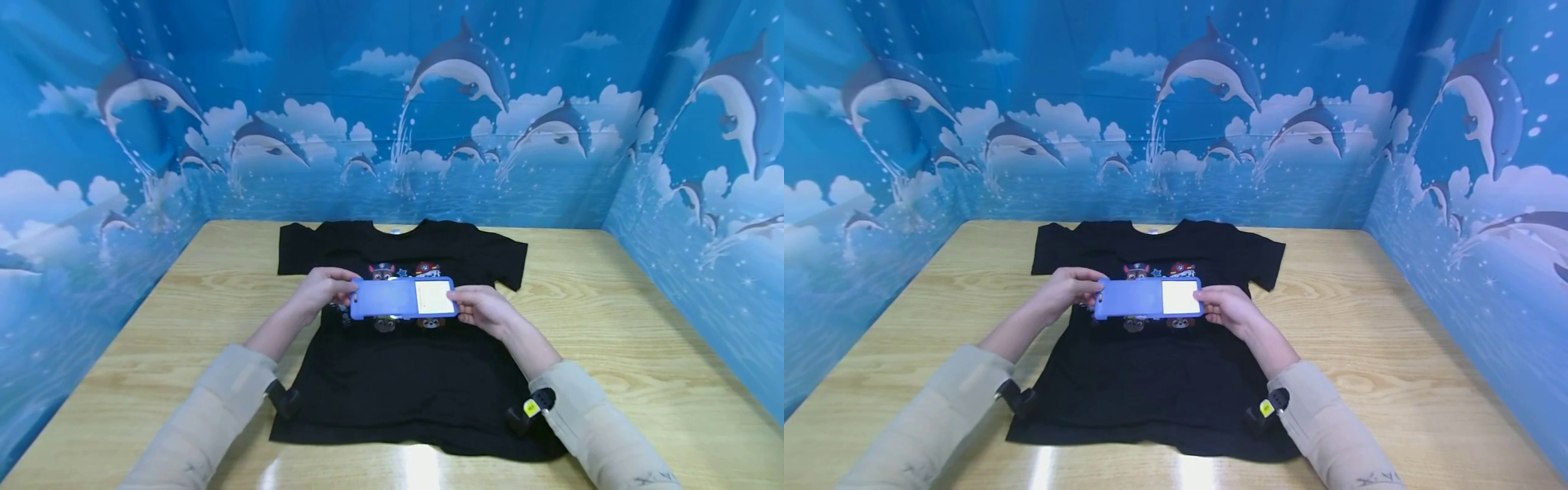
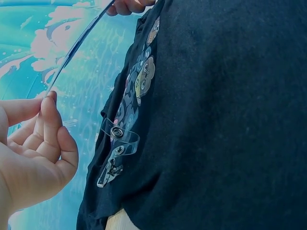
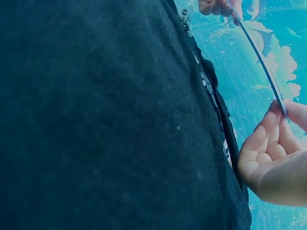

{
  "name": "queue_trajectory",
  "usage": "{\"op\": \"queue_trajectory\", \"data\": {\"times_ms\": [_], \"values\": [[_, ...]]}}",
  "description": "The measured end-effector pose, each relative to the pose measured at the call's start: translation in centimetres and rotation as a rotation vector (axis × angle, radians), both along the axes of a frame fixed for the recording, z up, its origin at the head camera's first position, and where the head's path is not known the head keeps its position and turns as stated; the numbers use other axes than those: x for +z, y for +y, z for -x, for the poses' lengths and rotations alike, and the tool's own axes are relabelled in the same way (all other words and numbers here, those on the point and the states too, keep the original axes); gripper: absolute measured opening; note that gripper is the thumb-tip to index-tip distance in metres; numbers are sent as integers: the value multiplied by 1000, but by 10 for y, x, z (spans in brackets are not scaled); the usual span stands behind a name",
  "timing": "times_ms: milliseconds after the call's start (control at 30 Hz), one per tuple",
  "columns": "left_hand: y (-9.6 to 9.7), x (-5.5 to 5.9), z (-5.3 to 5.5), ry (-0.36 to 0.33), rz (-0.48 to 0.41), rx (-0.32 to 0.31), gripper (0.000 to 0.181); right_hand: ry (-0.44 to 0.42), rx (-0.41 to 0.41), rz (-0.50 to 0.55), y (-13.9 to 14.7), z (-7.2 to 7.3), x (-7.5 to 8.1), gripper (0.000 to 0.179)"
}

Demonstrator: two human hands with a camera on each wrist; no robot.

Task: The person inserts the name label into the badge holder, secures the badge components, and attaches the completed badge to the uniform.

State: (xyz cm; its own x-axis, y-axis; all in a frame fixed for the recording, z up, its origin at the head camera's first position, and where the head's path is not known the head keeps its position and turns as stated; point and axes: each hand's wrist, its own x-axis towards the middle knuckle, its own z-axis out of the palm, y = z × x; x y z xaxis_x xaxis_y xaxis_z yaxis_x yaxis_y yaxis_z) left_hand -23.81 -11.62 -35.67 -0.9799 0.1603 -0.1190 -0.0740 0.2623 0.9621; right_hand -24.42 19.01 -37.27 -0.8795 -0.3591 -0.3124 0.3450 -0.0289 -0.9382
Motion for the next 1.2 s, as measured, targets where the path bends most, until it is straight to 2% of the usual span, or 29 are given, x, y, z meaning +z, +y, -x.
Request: {"op": "queue_trajectory", "data": {"times_ms": [433,967,1200], "values": [[2,2,1,-8,-6,20,26,1,13,10,-1,1,0,14],[4,2,1,11,-33,2,28,-3,11,16,-5,1,0,13],[5,2,-1,-12,-28,5,27,-7,13,6,-5,1,-1,11]]}}
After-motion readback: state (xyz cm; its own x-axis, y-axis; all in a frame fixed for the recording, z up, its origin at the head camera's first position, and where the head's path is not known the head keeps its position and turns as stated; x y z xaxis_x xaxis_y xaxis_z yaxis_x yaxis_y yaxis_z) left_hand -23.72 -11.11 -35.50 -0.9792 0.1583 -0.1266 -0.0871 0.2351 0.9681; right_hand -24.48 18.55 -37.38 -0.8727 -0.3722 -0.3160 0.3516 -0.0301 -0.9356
